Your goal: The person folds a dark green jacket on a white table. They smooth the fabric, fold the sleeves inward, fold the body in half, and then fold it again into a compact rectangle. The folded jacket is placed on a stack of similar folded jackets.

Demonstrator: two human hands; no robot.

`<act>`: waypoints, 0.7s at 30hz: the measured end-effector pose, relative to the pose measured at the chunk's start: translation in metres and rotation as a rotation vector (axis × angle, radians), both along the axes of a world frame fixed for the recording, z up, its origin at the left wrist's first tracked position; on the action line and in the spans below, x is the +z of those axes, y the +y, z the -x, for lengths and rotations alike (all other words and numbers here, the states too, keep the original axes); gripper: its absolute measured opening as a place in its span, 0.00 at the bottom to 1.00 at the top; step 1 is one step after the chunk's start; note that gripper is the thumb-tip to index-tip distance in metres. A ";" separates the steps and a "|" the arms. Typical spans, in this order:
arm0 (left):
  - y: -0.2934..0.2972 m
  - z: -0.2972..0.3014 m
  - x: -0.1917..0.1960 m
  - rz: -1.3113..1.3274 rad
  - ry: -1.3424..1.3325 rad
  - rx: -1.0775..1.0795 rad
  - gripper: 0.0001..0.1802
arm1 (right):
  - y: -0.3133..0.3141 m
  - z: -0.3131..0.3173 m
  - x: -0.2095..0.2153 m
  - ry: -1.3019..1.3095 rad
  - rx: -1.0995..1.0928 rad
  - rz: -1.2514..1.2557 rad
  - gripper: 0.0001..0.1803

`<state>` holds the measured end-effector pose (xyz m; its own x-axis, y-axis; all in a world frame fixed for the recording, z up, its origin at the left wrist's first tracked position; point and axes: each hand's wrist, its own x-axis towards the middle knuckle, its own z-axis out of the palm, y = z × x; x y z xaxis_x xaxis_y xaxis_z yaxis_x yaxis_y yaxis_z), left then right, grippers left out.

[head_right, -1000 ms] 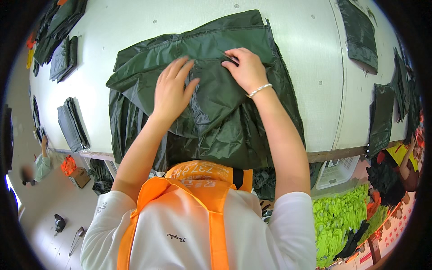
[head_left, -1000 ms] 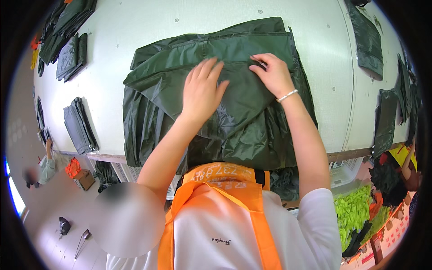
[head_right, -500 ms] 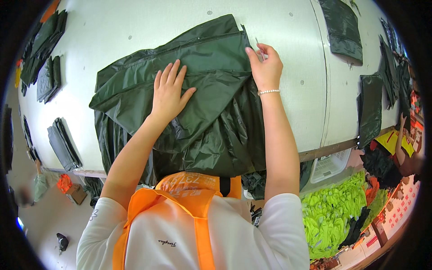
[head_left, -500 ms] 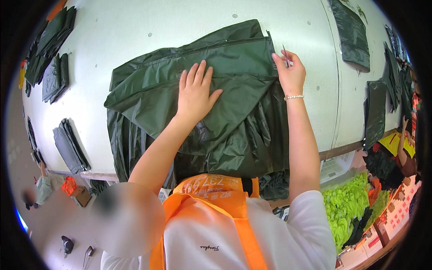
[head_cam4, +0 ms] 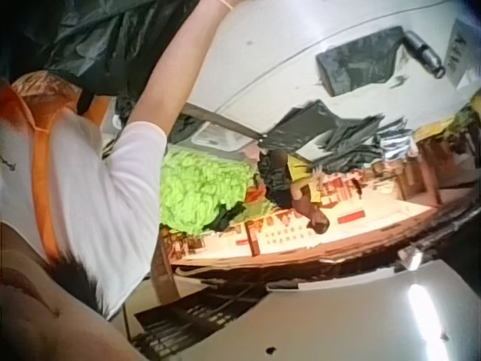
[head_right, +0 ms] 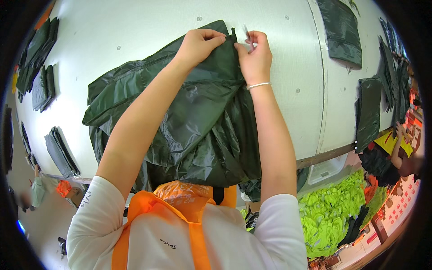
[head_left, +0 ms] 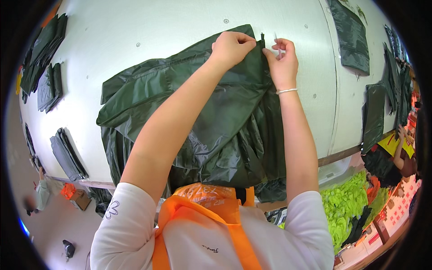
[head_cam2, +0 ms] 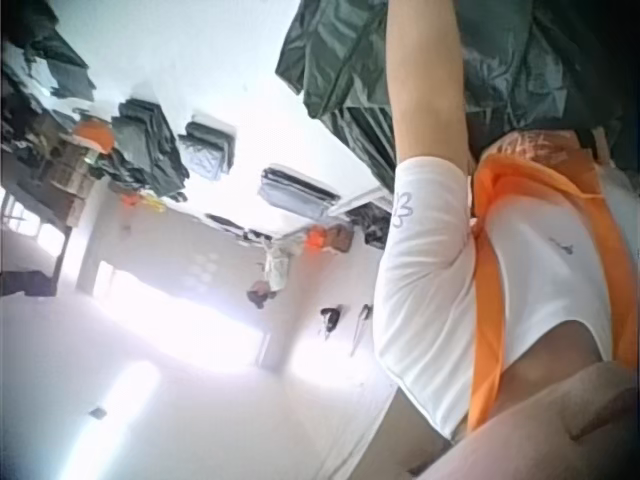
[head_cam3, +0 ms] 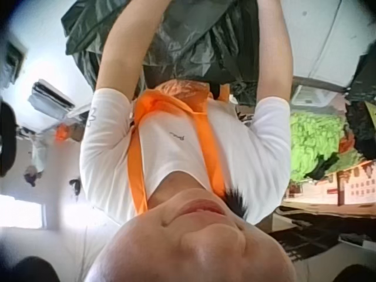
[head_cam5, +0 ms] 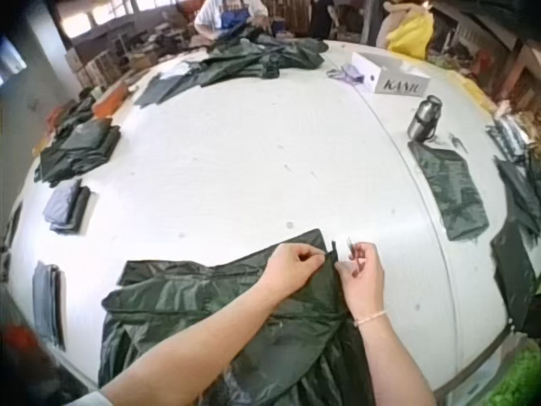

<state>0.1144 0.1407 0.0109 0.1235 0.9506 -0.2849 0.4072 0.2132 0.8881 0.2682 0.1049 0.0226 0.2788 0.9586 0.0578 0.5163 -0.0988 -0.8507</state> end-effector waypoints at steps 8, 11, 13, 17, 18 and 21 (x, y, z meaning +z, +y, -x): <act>0.003 0.004 0.028 0.235 -0.262 0.082 0.15 | -0.031 0.016 0.006 -0.314 0.049 -0.193 0.12; 0.001 0.004 0.033 0.218 -0.332 0.096 0.13 | -0.025 0.020 0.003 -0.350 0.043 -0.245 0.09; 0.001 0.006 0.032 0.228 -0.366 0.074 0.14 | -0.021 0.022 0.004 -0.315 0.046 -0.236 0.09; 0.000 0.009 0.031 0.233 -0.334 0.019 0.13 | -0.017 0.025 0.003 -0.227 0.029 -0.240 0.08; 0.000 0.010 0.031 0.228 -0.335 0.018 0.13 | -0.017 0.025 0.003 -0.214 0.029 -0.238 0.08; -0.001 0.011 0.032 0.220 -0.339 0.015 0.13 | -0.017 0.027 0.004 -0.164 0.026 -0.238 0.07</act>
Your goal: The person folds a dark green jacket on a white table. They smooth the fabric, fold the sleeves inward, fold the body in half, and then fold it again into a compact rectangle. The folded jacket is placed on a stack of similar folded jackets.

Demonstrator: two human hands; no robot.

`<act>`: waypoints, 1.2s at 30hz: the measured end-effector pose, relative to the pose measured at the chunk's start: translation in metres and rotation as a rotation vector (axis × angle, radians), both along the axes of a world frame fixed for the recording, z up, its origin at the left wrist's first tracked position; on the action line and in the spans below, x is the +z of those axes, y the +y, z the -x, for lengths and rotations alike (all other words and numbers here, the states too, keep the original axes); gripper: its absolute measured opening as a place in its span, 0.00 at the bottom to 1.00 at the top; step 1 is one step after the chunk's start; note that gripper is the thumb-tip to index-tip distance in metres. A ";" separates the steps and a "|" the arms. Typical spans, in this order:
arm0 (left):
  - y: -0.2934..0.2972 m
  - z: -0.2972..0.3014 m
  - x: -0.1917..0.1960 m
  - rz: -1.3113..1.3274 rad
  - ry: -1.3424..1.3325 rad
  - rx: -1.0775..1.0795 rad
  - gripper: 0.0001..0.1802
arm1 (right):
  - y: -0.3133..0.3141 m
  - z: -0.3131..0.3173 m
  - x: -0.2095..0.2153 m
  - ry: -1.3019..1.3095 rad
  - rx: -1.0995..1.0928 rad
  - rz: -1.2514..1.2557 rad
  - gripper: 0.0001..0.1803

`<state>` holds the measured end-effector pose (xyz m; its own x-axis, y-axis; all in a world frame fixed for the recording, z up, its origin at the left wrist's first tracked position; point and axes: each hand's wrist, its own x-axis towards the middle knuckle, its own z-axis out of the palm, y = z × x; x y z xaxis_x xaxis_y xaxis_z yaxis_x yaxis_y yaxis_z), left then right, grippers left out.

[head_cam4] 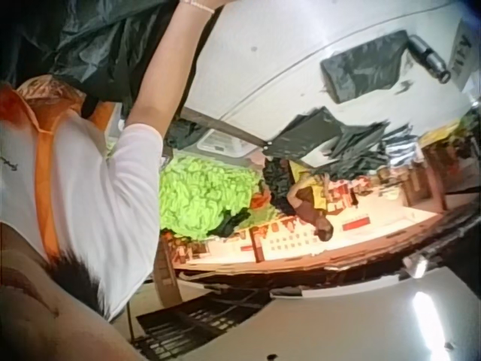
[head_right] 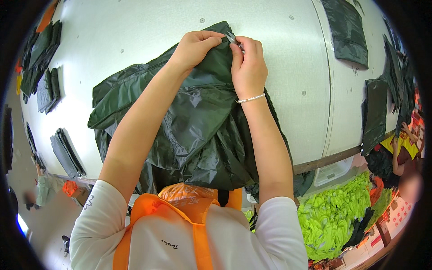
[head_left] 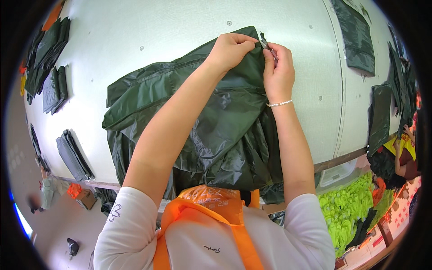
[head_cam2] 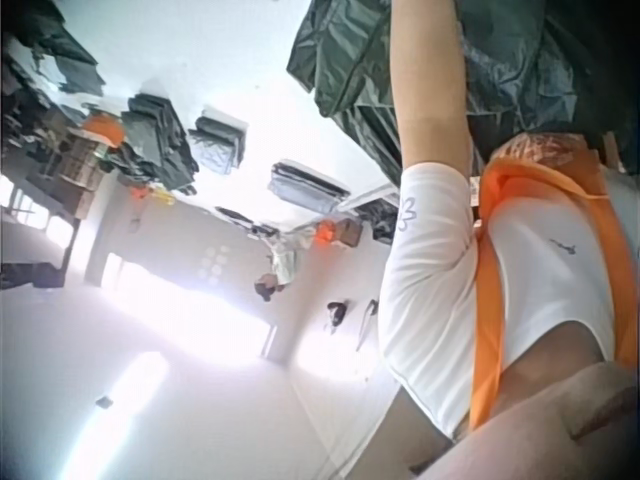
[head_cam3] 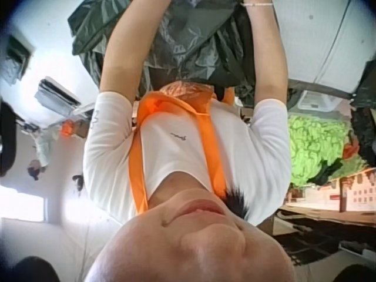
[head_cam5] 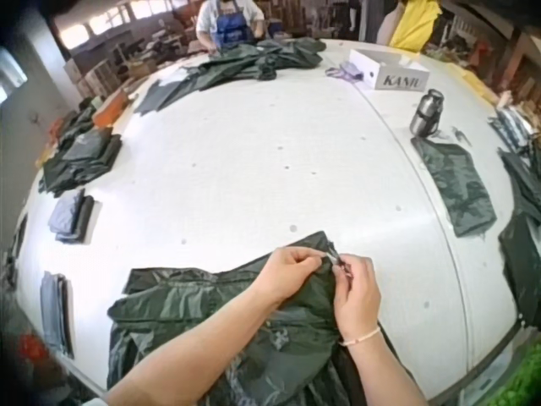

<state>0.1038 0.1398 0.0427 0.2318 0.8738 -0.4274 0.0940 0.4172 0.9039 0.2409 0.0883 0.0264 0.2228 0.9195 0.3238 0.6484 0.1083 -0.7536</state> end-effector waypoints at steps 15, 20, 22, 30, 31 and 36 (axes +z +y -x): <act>-0.060 0.047 0.013 -0.674 0.525 0.041 0.14 | -0.023 -0.026 0.022 0.424 -0.059 0.273 0.13; -0.097 0.039 -0.002 -0.741 0.726 -0.147 0.10 | -0.062 0.002 0.025 0.635 0.105 0.498 0.13; -0.100 0.035 -0.012 -0.656 0.678 -0.106 0.07 | -0.068 0.017 0.026 0.668 0.085 0.533 0.13; -0.093 0.047 -0.016 -0.425 0.520 -0.069 0.07 | -0.082 0.022 0.000 0.329 0.174 0.367 0.08; -0.093 0.047 -0.016 -0.401 0.523 -0.072 0.07 | -0.084 0.021 -0.002 0.256 0.192 0.315 0.08; -0.092 0.048 -0.019 -0.368 0.481 -0.040 0.10 | -0.088 0.017 0.008 -0.029 0.276 0.355 0.06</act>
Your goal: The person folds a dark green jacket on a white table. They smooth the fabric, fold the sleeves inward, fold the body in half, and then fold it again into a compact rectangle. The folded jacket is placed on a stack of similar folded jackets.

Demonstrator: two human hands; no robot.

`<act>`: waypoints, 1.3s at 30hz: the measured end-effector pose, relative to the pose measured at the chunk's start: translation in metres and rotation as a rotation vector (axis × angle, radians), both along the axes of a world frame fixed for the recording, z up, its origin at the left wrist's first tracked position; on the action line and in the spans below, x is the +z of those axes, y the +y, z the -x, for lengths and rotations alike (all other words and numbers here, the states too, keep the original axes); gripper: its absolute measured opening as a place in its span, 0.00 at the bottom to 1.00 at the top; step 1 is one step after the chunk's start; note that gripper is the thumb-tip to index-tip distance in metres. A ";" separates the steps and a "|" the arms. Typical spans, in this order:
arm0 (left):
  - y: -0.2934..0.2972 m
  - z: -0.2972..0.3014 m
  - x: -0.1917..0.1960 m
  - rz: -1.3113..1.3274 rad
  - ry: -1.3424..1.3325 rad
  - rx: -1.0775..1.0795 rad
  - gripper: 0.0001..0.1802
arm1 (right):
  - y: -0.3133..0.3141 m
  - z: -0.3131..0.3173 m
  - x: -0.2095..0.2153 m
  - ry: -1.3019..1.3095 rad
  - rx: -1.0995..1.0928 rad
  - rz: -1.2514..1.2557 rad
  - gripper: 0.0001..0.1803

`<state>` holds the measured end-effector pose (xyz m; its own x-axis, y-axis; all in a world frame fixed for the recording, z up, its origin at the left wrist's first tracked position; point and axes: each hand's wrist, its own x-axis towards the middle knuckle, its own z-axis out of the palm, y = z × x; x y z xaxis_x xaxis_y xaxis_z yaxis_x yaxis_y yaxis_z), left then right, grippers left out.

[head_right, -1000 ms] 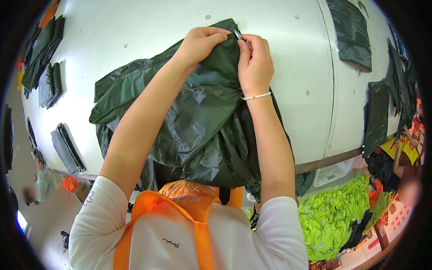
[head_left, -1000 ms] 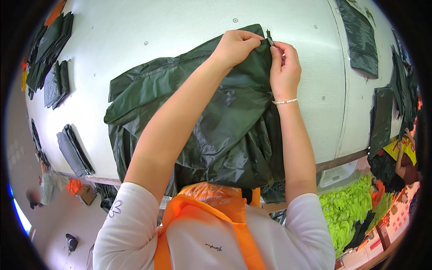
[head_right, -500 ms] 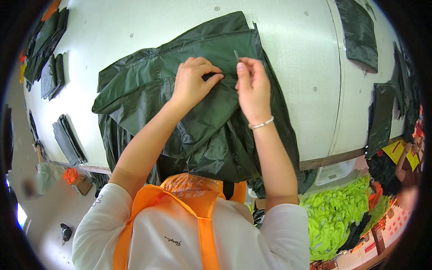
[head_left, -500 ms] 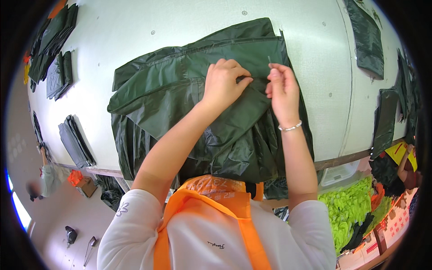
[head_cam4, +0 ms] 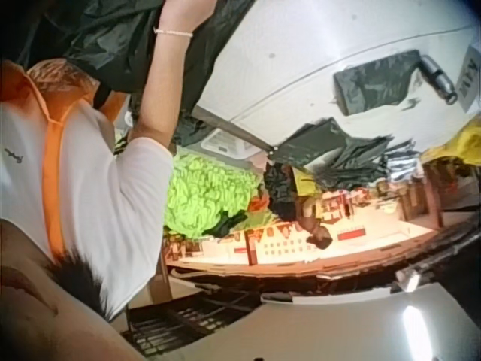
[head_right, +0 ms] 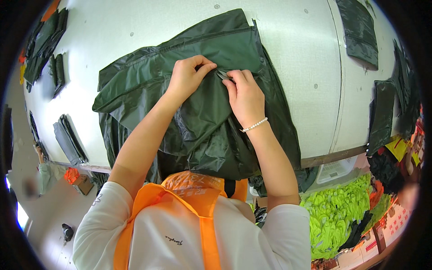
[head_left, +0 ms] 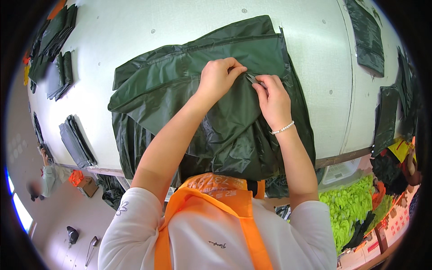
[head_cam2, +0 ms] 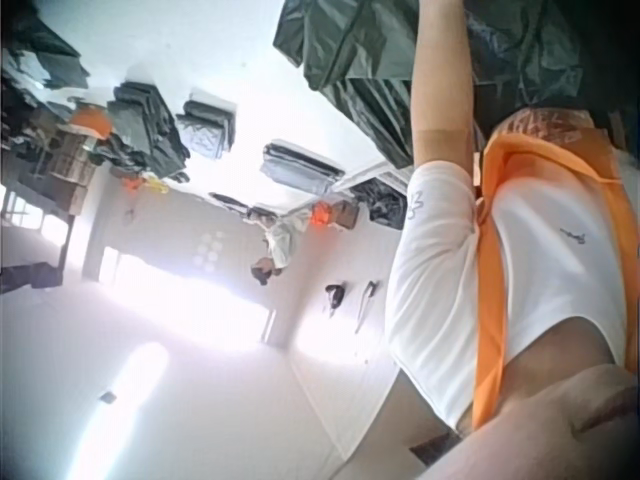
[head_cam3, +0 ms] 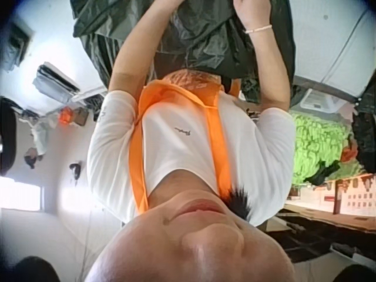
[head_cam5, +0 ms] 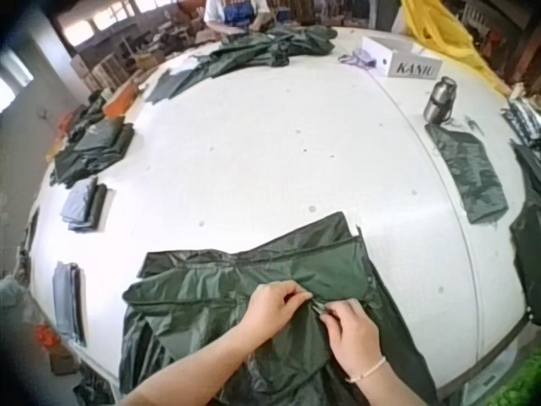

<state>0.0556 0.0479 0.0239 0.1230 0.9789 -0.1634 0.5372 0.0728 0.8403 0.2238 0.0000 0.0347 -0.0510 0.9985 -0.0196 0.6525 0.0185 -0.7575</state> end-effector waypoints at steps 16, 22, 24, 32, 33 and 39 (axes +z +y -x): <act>-0.070 0.059 0.069 -0.268 0.088 -0.131 0.09 | 0.015 -0.011 0.015 0.041 0.054 0.025 0.09; -0.303 0.211 0.118 0.883 0.845 -0.557 0.23 | -0.002 -0.033 0.012 0.157 -0.115 0.065 0.10; -0.337 0.240 0.147 1.194 1.007 -0.611 0.28 | -0.002 -0.057 -0.004 0.135 -0.190 0.052 0.12; -0.191 0.266 0.057 0.255 0.073 0.678 0.25 | 0.006 -0.163 -0.059 -0.266 -0.335 0.003 0.15; -0.162 0.260 0.048 0.221 -0.165 0.811 0.26 | 0.008 -0.166 -0.052 -0.311 -0.344 0.026 0.15; -0.065 0.261 0.030 0.292 -1.008 1.095 0.17 | -0.012 -0.104 0.005 -0.229 -0.231 0.023 0.14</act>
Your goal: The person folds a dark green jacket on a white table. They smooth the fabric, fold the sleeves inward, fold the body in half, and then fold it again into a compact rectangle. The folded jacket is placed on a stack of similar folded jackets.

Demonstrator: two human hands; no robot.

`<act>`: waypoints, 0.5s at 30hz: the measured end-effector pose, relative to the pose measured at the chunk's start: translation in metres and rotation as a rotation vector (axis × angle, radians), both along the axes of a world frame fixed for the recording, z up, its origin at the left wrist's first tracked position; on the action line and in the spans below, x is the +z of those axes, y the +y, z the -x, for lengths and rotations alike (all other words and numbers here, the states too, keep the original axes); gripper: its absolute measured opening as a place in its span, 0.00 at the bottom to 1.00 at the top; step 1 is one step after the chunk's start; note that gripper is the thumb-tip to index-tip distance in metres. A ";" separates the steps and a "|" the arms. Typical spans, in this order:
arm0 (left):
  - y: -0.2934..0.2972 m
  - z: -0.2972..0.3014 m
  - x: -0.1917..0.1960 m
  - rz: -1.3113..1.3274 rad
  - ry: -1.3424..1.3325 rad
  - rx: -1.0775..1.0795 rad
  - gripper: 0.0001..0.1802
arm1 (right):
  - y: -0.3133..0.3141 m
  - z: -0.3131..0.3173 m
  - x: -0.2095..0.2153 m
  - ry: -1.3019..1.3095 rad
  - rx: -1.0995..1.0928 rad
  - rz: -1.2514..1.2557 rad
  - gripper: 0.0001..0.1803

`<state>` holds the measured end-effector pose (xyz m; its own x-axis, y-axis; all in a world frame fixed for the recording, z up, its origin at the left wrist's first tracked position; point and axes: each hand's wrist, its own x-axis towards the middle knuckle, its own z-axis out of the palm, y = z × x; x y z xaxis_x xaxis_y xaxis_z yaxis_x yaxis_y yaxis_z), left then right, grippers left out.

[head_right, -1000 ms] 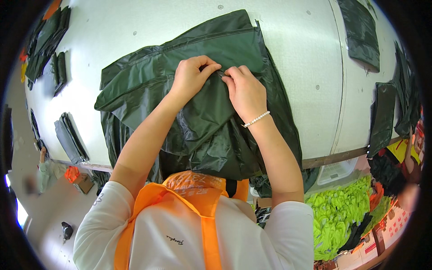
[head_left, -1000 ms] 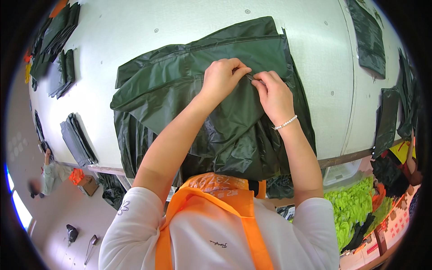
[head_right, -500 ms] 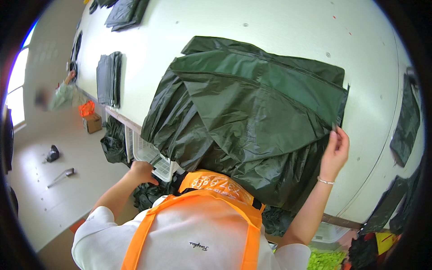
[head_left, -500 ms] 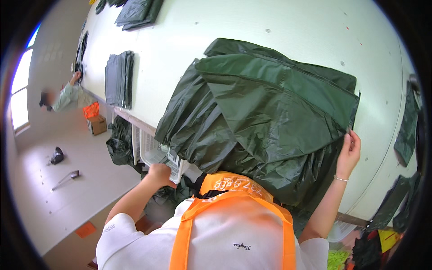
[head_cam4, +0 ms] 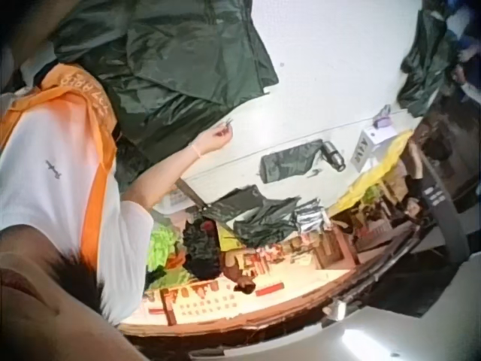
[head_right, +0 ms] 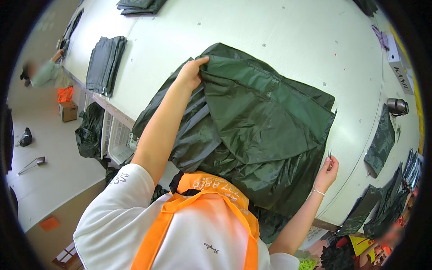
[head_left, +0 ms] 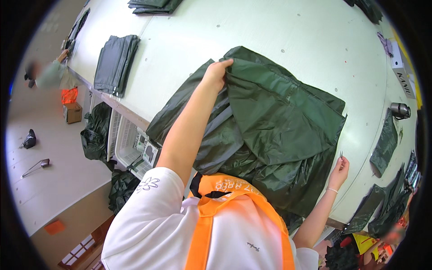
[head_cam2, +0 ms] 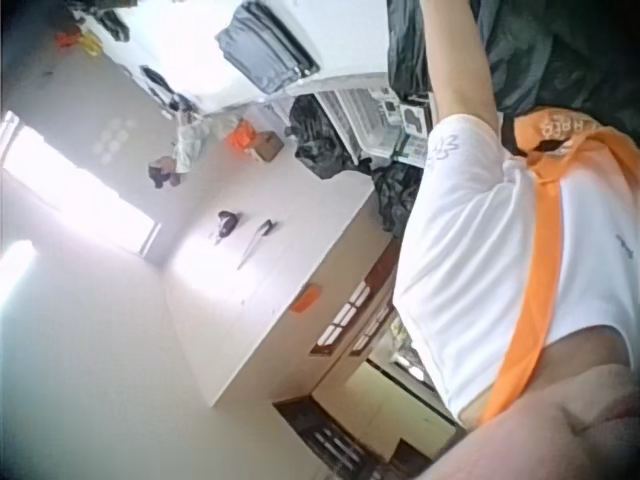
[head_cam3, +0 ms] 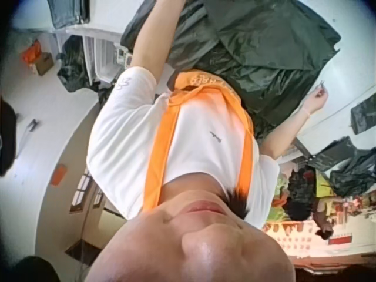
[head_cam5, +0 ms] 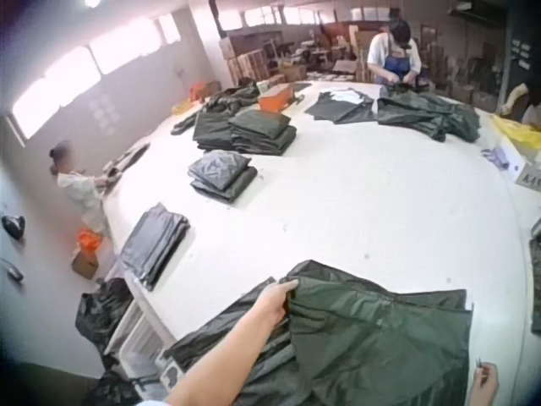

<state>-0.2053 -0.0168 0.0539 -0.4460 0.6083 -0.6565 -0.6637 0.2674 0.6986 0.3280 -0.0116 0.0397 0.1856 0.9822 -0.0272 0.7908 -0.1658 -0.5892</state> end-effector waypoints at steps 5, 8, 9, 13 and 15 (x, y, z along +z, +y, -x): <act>-0.007 -0.032 0.040 -0.291 0.455 -0.160 0.27 | -0.019 -0.005 -0.005 -0.016 -0.011 0.055 0.13; -0.014 -0.026 0.041 -0.304 0.471 -0.208 0.27 | -0.021 -0.006 -0.015 0.008 0.012 0.016 0.13; -0.014 -0.026 0.039 -0.304 0.477 -0.205 0.27 | -0.019 -0.004 -0.013 -0.001 0.008 0.033 0.13; -0.013 -0.021 0.028 -0.229 0.556 -0.170 0.27 | -0.012 -0.008 -0.010 -0.051 -0.030 0.032 0.13; -0.011 -0.003 0.000 -0.092 0.523 -0.041 0.32 | -0.011 -0.029 -0.020 -0.090 -0.081 0.009 0.13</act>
